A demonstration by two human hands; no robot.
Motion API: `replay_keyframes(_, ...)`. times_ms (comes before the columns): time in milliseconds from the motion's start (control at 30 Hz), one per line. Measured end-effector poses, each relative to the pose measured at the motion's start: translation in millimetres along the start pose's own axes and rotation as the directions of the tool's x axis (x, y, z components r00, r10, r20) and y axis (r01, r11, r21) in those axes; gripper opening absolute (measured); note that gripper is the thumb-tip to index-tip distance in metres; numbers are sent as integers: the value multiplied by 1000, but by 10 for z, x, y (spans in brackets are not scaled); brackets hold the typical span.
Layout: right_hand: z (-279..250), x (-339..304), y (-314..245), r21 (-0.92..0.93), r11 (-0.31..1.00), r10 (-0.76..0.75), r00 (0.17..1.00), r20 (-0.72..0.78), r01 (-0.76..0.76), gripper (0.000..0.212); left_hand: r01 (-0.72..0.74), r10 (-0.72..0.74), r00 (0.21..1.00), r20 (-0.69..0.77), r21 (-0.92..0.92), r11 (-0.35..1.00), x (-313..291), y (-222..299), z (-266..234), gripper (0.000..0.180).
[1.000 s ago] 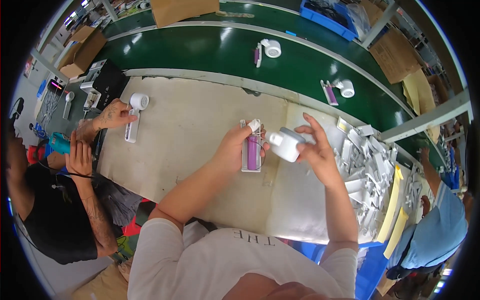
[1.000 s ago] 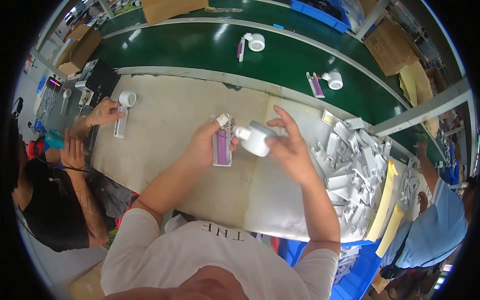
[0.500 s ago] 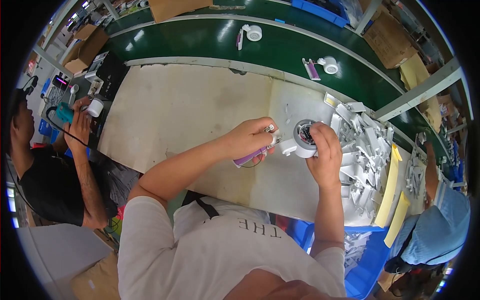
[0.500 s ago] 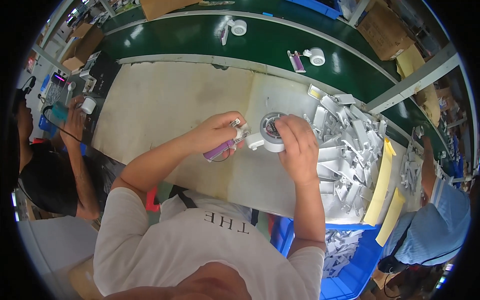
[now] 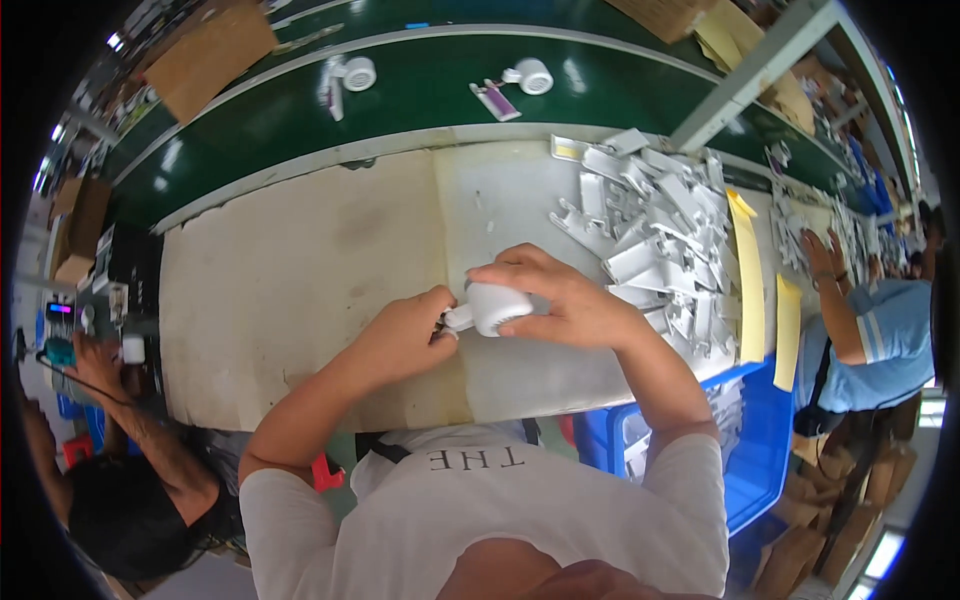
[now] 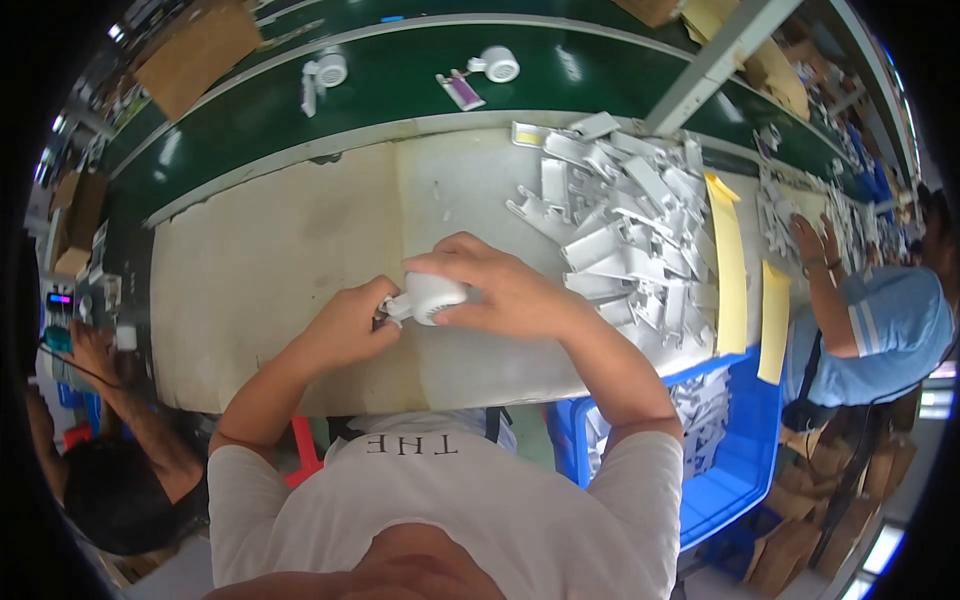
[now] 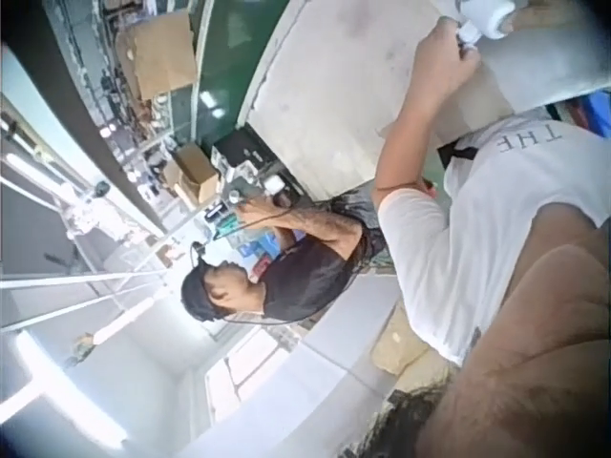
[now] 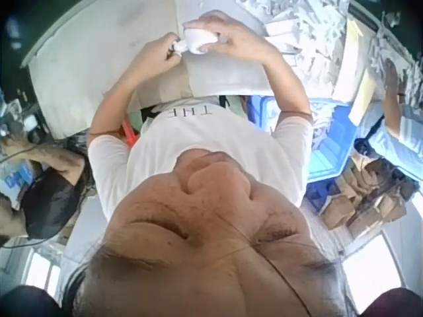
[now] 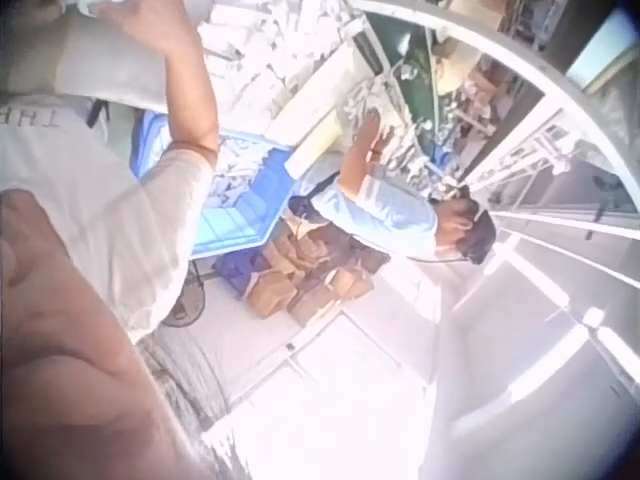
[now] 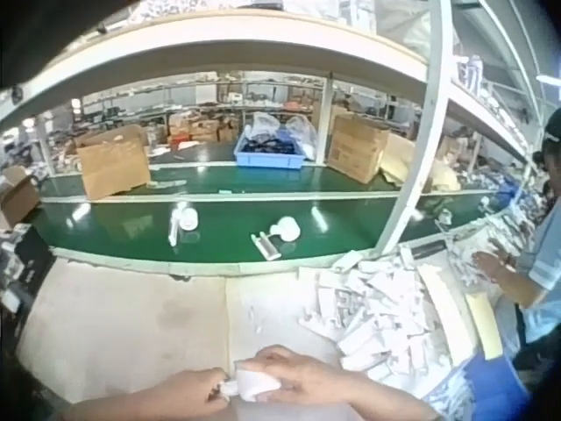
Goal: The person assembles small portable handheld fans by hand, attaching the plastic housing onto the internal motor and battery pack components.
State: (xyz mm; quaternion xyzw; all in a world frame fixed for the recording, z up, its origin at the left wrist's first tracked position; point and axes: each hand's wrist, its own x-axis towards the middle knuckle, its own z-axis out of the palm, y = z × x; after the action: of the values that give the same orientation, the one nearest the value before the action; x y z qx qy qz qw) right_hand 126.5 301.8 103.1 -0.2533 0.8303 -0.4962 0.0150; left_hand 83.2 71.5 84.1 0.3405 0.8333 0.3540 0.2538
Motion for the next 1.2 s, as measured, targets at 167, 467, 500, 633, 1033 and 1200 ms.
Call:
replay_keyframes(167,136,28,150,-36,995,103,969,224,-98,56,48,-50,983,177,16,999,-12,-100,80,28)
replay_keyframes(467,346,-191,82,-229,959,175,985,9,-168,51,227,-102,945,312,-395,890,-38,-348,166,23)
replay_keyframes(500,302,-233,75,-220,968,125,992,-1,-123,49,261,-75,933,352,-516,816,-57,-356,173,22)
replay_keyframes(633,-367,-681,-60,-568,618,183,802,-569,-544,50,229,-110,973,201,-833,504,-78,-516,1,23)
replay_keyframes(1033,-77,-382,-175,-701,547,-19,831,-556,-457,48,-6,-195,977,-81,-933,359,-29,-862,-268,26)
replay_keyframes(1200,503,-65,346,-772,623,-174,985,21,126,49,-210,-157,957,-243,-957,202,48,-920,-276,30)
